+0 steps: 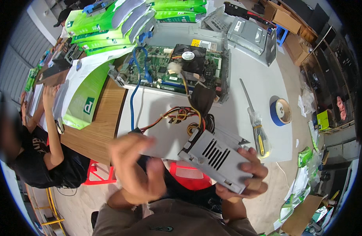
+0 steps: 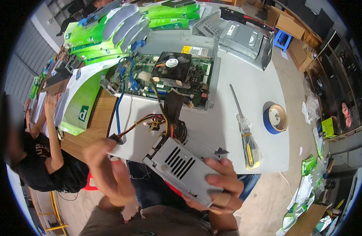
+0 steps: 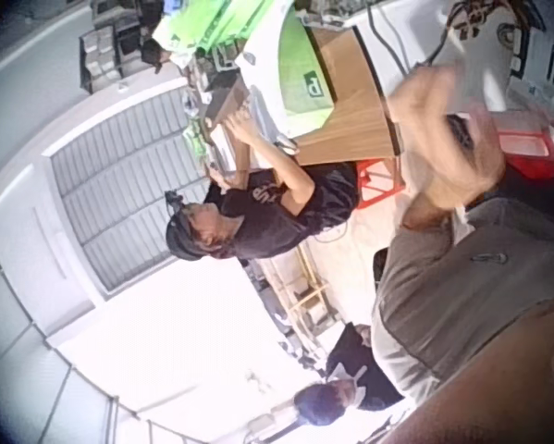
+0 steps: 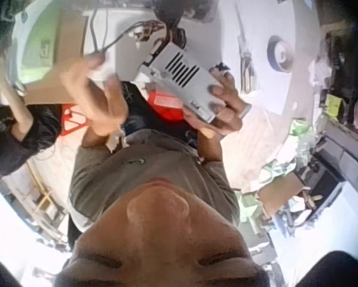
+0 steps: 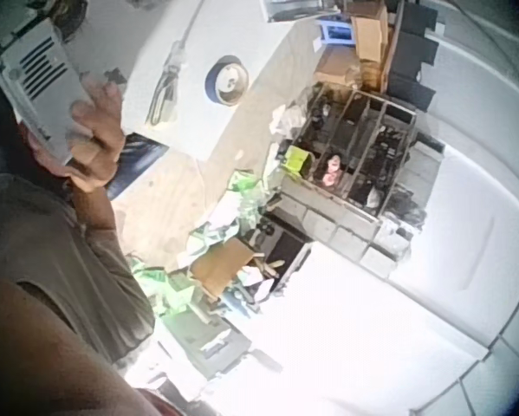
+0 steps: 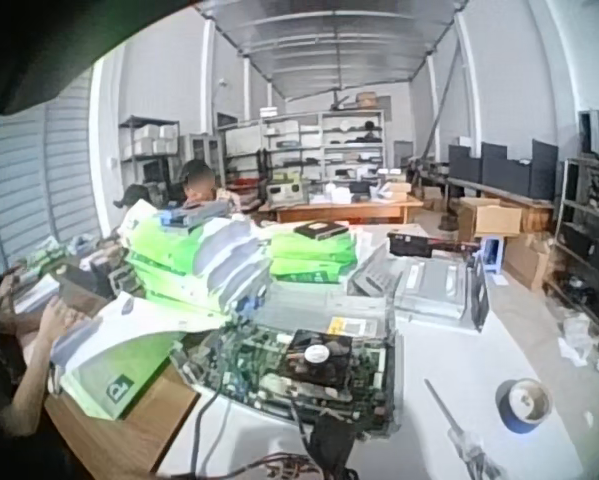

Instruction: The person uses a screwdriver to remove screws from a power supply unit on a table, lifts the metal cover, and handles the internal wiring.

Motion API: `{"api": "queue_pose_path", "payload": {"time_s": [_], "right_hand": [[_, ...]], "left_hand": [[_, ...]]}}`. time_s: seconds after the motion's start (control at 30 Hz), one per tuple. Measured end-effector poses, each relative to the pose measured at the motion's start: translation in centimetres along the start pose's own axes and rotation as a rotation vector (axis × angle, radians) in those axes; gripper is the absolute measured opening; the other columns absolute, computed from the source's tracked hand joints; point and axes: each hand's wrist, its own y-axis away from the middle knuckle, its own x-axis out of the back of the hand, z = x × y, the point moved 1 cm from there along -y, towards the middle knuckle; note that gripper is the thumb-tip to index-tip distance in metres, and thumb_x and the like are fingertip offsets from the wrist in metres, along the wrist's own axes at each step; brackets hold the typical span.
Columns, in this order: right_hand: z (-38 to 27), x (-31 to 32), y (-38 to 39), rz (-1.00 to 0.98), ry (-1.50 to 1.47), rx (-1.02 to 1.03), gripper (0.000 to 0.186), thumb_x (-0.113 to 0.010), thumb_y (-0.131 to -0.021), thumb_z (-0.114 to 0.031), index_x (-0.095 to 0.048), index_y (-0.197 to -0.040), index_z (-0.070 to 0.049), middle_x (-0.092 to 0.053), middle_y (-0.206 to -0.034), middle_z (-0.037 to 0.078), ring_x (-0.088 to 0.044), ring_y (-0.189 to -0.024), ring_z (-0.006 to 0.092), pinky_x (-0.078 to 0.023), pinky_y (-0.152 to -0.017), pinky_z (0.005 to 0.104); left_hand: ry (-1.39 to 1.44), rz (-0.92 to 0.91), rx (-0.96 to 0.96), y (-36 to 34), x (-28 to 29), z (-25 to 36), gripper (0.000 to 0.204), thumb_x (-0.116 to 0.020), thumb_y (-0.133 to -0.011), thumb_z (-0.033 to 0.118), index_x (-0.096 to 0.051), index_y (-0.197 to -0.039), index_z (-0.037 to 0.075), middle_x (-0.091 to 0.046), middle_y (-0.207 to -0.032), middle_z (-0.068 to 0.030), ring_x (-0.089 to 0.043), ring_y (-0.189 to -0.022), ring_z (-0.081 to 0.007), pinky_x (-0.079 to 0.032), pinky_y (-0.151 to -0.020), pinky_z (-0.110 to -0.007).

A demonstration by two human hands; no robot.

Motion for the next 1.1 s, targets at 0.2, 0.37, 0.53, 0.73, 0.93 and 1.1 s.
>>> {"api": "queue_pose_path", "payload": {"time_s": [0.2, 0.37, 0.53, 0.73, 0.93, 1.1], "right_hand": [[-3.0, -1.7, 1.8, -0.048, 0.148, 0.235, 0.048, -0.088, -0.076, -0.028, -0.048, -0.102, -0.027, -0.053, -0.109, -0.003, -0.063, -0.116, 0.0282, -0.031, -0.118, 0.0436], [-3.7, 0.0, 2.0, -0.324, 0.058, 0.196, 0.053, -0.086, -0.079, -0.035, -0.046, -0.113, -0.029, -0.055, -0.13, -0.004, -0.058, -0.124, 0.0315, -0.028, -0.118, 0.0473], [-4.7, -2.5, 1.9, -0.123, -0.058, 0.07, 0.039, -0.074, -0.087, -0.037, -0.045, -0.112, -0.027, -0.063, -0.121, 0.001, -0.063, -0.119, 0.032, -0.027, -0.116, 0.0458], [-4.3, -2.3, 0.1, -0.086, -0.043, 0.078, 0.02, -0.054, -0.102, -0.034, -0.045, -0.119, -0.028, -0.073, -0.114, 0.006, -0.07, -0.109, 0.03, -0.033, -0.112, 0.0409], [-4.0, 1.2, 0.7, -0.124, -0.105, 0.071, 0.022, -0.074, -0.085, -0.029, -0.065, -0.102, -0.019, -0.071, -0.116, 0.008, -0.068, -0.11, 0.0302, -0.044, -0.105, 0.0413], [-0.3, 2.5, -0.3, 0.002, -0.275, -0.401, 0.065, -0.085, -0.074, -0.04, -0.067, -0.12, 0.003, -0.064, -0.122, 0.025, -0.06, -0.122, 0.0379, -0.046, -0.103, 0.0491]], "left_hand": [[0.608, -0.257, 0.399, 2.6, -2.8, 3.0, 0.137, -0.078, -0.06, 0.073, -0.021, -0.151, -0.012, -0.035, -0.145, -0.0251, -0.042, -0.131, -0.0367, -0.032, -0.112, -0.046], [0.337, -0.312, 0.35, 2.3, -1.3, 4.9, 0.166, -0.079, -0.031, 0.079, -0.014, -0.154, -0.011, -0.025, -0.151, -0.0267, -0.029, -0.141, -0.0389, -0.026, -0.116, -0.048], [0.383, -0.219, 0.493, 3.4, -1.5, 5.4, 0.169, -0.079, -0.03, 0.078, -0.007, -0.154, -0.011, -0.014, -0.158, -0.0293, -0.022, -0.147, -0.0419, -0.022, -0.12, -0.051], [0.201, -0.237, 0.384, 2.5, -2.8, 6.3, 0.133, -0.089, -0.067, 0.032, 0.003, -0.16, 0.007, -0.019, -0.16, -0.022, -0.034, -0.143, -0.0372, -0.033, -0.114, -0.049], [0.354, -0.051, 0.363, 3.6, -2.5, 3.3, 0.109, -0.081, -0.083, 0.032, -0.007, -0.16, 0.015, -0.029, -0.153, -0.0266, -0.048, -0.132, -0.0354, -0.047, -0.104, -0.044], [0.398, -0.137, 0.261, 3.5, -1.8, 1.6, 0.091, -0.073, -0.091, 0.025, -0.015, -0.159, 0.017, -0.032, -0.152, -0.0274, -0.053, -0.126, -0.0338, -0.052, -0.099, -0.042]]}}
